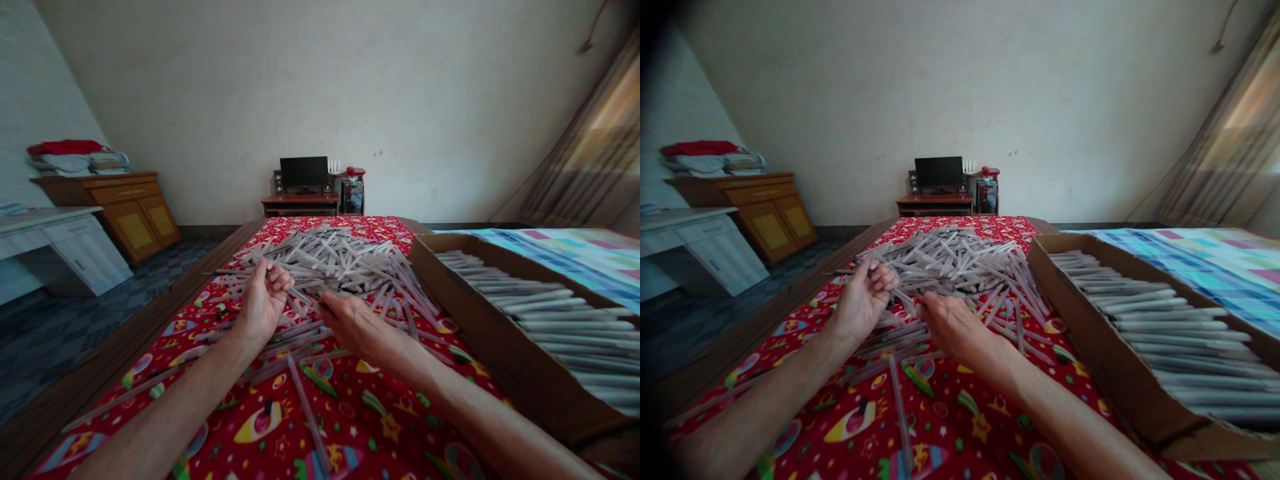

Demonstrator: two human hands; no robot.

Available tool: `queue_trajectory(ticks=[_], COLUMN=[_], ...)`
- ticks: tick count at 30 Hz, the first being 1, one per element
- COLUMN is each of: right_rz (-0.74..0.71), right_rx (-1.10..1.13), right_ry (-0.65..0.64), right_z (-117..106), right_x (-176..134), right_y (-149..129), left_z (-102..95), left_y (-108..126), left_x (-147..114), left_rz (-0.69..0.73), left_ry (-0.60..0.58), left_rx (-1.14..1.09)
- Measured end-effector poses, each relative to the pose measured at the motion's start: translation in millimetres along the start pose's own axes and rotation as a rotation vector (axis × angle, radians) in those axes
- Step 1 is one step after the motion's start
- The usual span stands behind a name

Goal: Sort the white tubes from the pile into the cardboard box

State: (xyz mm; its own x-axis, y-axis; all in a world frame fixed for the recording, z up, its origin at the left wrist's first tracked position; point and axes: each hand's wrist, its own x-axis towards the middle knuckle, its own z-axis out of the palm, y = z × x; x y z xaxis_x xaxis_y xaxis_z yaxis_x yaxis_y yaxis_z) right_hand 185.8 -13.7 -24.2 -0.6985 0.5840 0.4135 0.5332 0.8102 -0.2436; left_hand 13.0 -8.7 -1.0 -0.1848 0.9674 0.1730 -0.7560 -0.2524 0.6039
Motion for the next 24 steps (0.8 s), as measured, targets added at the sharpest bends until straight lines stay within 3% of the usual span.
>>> queue_trajectory(ticks=[8, 16, 24], right_rz=[0.067, 0.034, 0.336], right_rx=[0.056, 0.091, 0.497], right_ry=[-0.012, 0.141, 0.013], right_z=[0.6, 21.5, 22.7], right_x=[3.2, -3.3, 2.6], right_y=[-3.6, -5.9, -31.1], left_z=[3.5, 6.8, 14.0], left_y=[-2.7, -7.1, -5.3], left_x=[-3.6, -11.6, -19.4], left_rz=[0.014, -0.002, -0.052], left_ry=[-0.015, -0.02, 0.066], left_rx=[0.022, -0.027, 0.033])
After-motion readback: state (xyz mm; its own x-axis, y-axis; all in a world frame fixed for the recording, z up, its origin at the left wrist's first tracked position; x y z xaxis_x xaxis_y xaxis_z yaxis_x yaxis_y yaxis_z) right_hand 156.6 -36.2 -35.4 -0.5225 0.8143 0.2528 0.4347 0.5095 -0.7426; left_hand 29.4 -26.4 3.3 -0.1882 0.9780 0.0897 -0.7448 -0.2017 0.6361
